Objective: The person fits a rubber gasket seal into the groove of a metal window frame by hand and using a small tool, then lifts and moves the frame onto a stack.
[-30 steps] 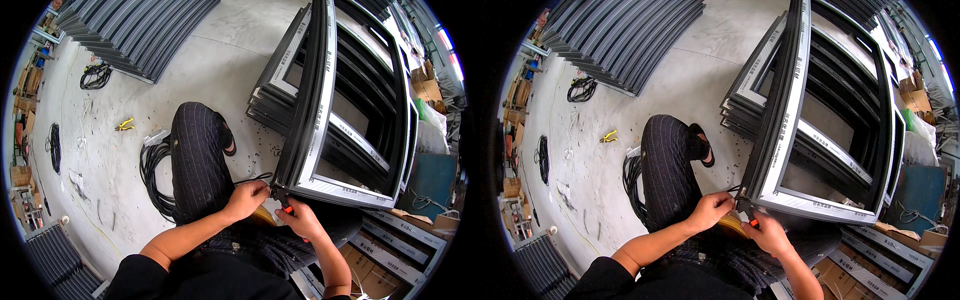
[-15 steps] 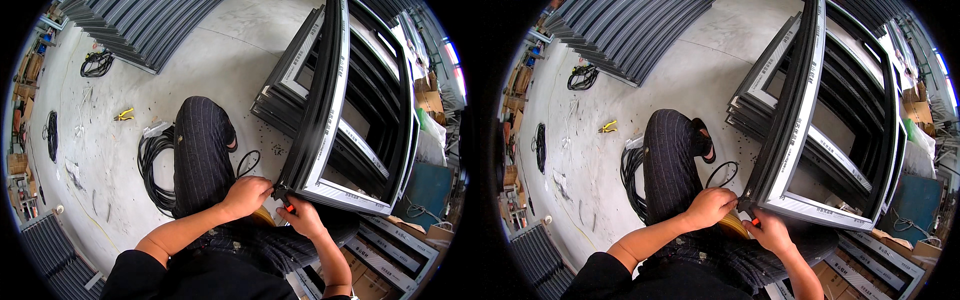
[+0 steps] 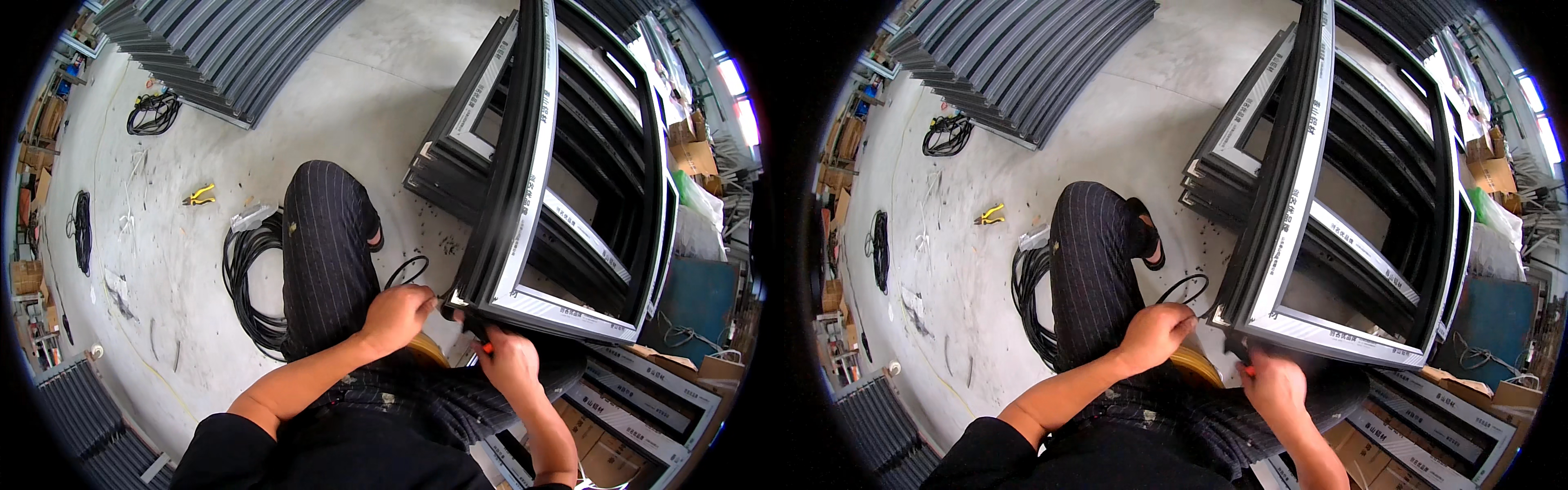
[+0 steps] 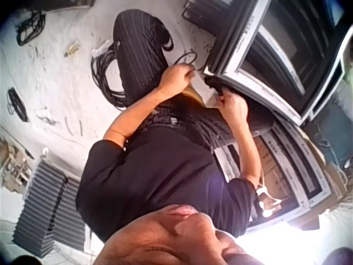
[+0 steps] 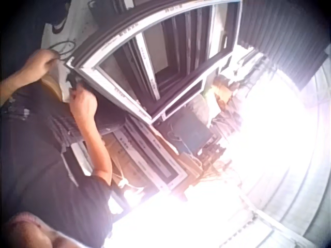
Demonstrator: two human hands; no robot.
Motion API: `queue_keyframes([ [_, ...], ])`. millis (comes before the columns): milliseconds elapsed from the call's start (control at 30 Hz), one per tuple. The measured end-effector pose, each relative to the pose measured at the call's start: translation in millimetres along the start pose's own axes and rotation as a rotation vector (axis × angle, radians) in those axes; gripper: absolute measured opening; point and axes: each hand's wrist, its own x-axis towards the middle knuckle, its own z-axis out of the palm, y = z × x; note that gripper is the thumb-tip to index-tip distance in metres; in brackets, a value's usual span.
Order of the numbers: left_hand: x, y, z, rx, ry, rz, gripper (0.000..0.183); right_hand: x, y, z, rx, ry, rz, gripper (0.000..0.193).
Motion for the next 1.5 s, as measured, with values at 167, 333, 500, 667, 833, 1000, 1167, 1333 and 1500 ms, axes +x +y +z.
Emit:
queue_keyframes([
  [167,-3.4,2.9,3.1,-0.180,-0.102,-0.134,0.019,-84.6,1.0,10.0,-0.029,-0.033,0.024,0.040],
  [333,-13.9,-18.6,30.6,-0.492,-0.090,-0.199,0.019,-139.8,-31.3,40.3,0.086,-0.072,0.093,0.047],
  [500,-14.4,-4.8,33.4,-0.943,-0.132,-0.480,0.021,-145.7,-26.6,32.7,0.206,0.076,0.045,0.043],
  [667,-14.6,9.0,34.4,-1.204,-0.168,-0.647,0.019,-91.2,-22.8,41.8,0.467,0.386,-0.034,0.040],
  [833,-14.8,3.2,40.2,-1.271,-0.181,-0.595,0.019,-33.2,-47.2,86.3,1.171,0.314,0.106,0.058],
  [1000,-7.7,2.7,25.3,-0.937,-0.208,-0.582,0.026,-36.8,-45.4,80.9,0.939,0.564,0.142,0.036],
  [1167,21.4,-3.9,23.9,-0.896,-0.155,-0.467,0.032,-31.0,-38.8,85.7,0.868,0.493,0.106,0.008],
  [1333,33.0,-12.7,32.5,-0.794,-0.139,-0.363,0.024,-25.8,-54.2,84.5,1.115,0.237,0.148,0.014],
  [1500,31.7,-11.8,32.7,-0.612,-0.101,-0.290,0.021,-20.9,-54.9,84.3,1.191,0.118,0.159,0.016],
])
